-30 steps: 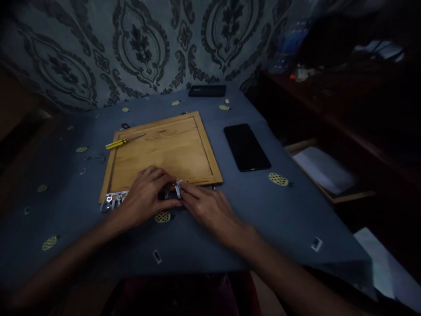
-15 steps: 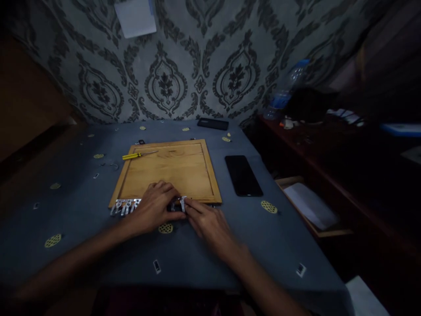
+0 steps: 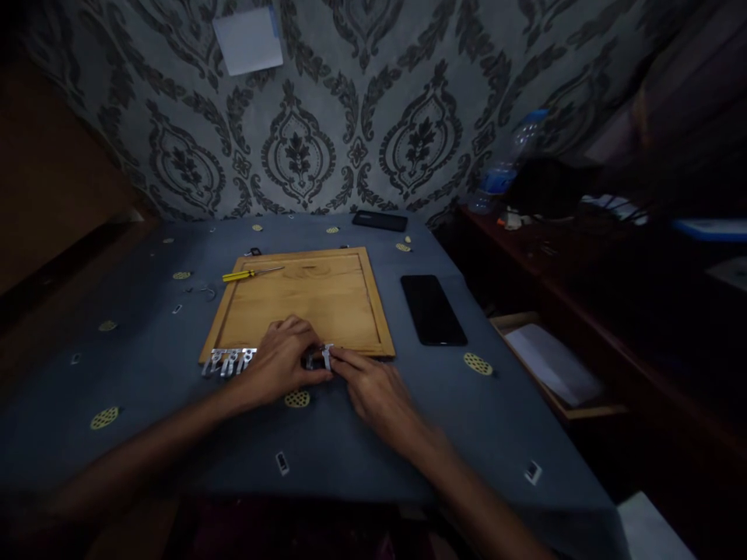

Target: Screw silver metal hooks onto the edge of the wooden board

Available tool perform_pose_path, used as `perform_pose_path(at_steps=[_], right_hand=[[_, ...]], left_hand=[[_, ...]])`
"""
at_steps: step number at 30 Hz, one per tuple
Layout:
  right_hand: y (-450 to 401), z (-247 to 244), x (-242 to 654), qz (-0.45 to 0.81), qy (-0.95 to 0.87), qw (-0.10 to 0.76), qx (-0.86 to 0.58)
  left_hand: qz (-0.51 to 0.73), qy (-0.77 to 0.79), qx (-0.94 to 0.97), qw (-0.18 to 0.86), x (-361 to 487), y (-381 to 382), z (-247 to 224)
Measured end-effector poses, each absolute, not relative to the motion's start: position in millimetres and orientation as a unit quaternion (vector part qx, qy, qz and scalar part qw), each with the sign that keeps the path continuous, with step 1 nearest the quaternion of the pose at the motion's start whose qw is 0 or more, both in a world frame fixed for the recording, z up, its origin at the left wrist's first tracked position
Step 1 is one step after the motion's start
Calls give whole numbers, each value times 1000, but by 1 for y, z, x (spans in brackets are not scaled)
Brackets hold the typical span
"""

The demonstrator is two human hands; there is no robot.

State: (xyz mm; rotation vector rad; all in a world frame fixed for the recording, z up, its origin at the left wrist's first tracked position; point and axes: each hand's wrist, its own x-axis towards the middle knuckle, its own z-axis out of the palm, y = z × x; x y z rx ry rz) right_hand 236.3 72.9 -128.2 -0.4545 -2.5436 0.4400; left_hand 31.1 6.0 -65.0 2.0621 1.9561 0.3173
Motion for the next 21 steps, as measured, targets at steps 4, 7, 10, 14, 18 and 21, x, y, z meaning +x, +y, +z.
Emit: perform_pose_path(at_steps=[4,7,10,14,18,21], right_hand=[[77,-123,235,227,-918,280,-163],[81,-115,228,262,-901,297,-179],[87,-107,216,293,-890,279,-210],[97,-103,203,321,-874,264,-253],[102,-107,199,336,-867,262,-257],[103,-108,197,344,-865,260,-257]], left_hand=[[114,675,715,141,30,6,-64],[113,673,717,142,30,6,-64],[111,671,719,144,30,6,-62],[107,670,720,145,30,6,-61],[107,670,721,143,30,7,-63],[106,670,721,145,29,7,-64]])
